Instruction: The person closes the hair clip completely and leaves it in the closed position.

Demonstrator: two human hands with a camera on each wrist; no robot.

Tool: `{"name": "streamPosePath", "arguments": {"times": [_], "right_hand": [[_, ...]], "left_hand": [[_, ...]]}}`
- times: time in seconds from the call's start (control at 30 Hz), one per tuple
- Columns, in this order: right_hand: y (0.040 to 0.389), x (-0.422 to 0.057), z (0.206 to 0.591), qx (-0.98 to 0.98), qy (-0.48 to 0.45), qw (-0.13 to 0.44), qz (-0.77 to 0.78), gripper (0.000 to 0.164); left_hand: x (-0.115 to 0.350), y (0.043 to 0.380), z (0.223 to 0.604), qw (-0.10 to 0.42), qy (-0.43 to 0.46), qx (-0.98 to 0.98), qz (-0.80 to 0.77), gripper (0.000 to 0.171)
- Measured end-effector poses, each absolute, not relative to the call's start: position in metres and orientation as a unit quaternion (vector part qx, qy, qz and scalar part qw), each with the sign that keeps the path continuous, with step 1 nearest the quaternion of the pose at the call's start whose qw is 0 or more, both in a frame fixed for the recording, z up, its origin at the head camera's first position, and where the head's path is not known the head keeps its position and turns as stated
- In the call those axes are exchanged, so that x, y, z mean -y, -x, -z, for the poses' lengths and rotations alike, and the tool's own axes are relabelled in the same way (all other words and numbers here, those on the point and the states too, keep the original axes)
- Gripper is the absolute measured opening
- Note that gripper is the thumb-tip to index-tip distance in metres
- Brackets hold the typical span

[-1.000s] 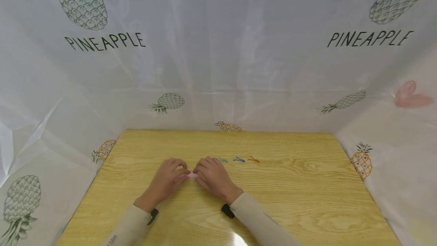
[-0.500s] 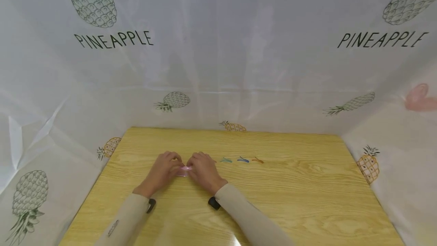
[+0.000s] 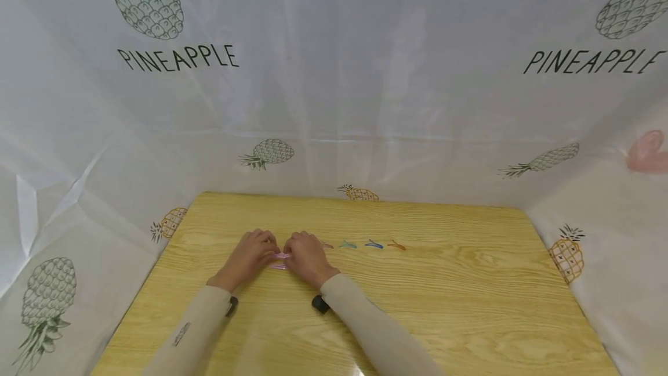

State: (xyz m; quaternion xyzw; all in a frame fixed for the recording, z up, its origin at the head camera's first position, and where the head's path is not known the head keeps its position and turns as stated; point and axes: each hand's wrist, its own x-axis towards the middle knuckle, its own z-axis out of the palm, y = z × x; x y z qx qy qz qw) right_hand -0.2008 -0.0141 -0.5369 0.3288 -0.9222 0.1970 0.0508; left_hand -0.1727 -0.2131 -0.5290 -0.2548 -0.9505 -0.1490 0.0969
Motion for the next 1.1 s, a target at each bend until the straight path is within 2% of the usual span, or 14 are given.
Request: {"name": "streamPosePath", "arguments": {"times": [0.27, 0.93, 1.1], "right_hand": [[0.2045, 0.0187, 0.5409, 0.926, -0.318, 0.027, -0.202, 0.012], [0.2065, 0.017, 0.5425, 0.928, -0.314, 0.02, -0.198, 0.012], [0.2046, 0.0125, 0.5412, 0.927, -0.309, 0.021, -0.21, 0.013]], "left_hand": [[0.2142, 0.1755, 0.533, 0.098, 0.255, 0.953, 0.129, 0.005], [0.209, 0.1779, 0.5364, 0.063, 0.229, 0.958, 0.162, 0.007], [0.2066, 0.1765, 0.5367, 0.067, 0.223, 0.96, 0.157, 0.005]]}}
